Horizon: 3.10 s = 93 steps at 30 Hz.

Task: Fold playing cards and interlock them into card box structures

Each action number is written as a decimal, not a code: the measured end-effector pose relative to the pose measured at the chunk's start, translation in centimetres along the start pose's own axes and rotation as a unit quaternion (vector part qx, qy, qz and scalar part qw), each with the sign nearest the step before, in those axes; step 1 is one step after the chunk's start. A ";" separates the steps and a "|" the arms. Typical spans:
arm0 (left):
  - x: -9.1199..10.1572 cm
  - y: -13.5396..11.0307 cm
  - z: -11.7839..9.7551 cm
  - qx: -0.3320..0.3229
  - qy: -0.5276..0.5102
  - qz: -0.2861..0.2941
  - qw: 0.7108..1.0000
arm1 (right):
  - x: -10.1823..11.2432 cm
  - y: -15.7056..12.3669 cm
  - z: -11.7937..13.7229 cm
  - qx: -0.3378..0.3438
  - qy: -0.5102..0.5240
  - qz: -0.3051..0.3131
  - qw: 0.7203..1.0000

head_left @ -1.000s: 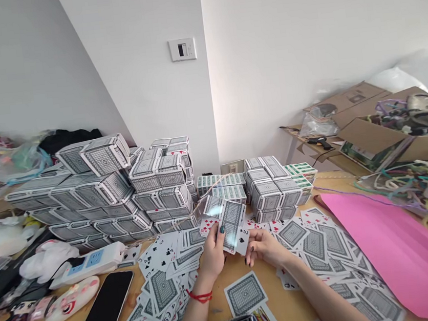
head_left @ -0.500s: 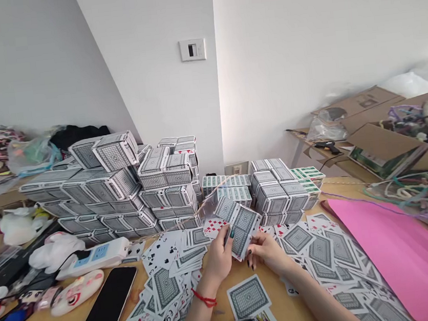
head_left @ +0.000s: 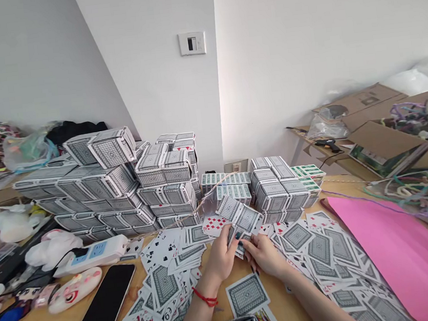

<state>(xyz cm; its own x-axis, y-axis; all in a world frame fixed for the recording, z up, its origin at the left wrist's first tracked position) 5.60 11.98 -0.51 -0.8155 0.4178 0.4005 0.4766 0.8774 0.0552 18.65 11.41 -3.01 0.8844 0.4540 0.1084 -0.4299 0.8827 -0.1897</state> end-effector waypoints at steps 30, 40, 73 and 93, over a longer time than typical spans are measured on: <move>0.2 -0.1 -1.2 0.020 -0.041 0.037 0.998 | 0.0 0.2 -0.5 0.027 0.077 0.033 0.996; 0.9 0.1 0.5 -0.013 -0.067 -0.019 0.997 | 0.4 -0.6 0.6 0.100 0.125 0.078 0.984; 3.9 0.3 3.7 0.059 -0.538 -0.205 0.816 | -0.1 -3.0 4.4 -0.114 -0.309 0.063 0.942; 2.8 -0.7 0.6 0.026 -0.457 0.202 0.866 | 4.4 -2.3 4.8 0.028 0.011 -0.077 0.997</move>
<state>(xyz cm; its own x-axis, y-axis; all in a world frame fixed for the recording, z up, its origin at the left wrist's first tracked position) 2.76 12.71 0.03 -0.5157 0.6848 -0.5150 0.7879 0.6151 0.0290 22.68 11.98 2.55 0.9441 0.3106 0.1106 -0.2980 0.9473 -0.1172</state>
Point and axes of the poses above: each hand's wrist, its own y-axis towards the middle knuckle, its own x-axis out of the back of the hand, z = x × y, the point moved 3 cm from there along y, towards the middle knuckle, and after that the axes turned 14 degrees about z, right-handed, at the moved point
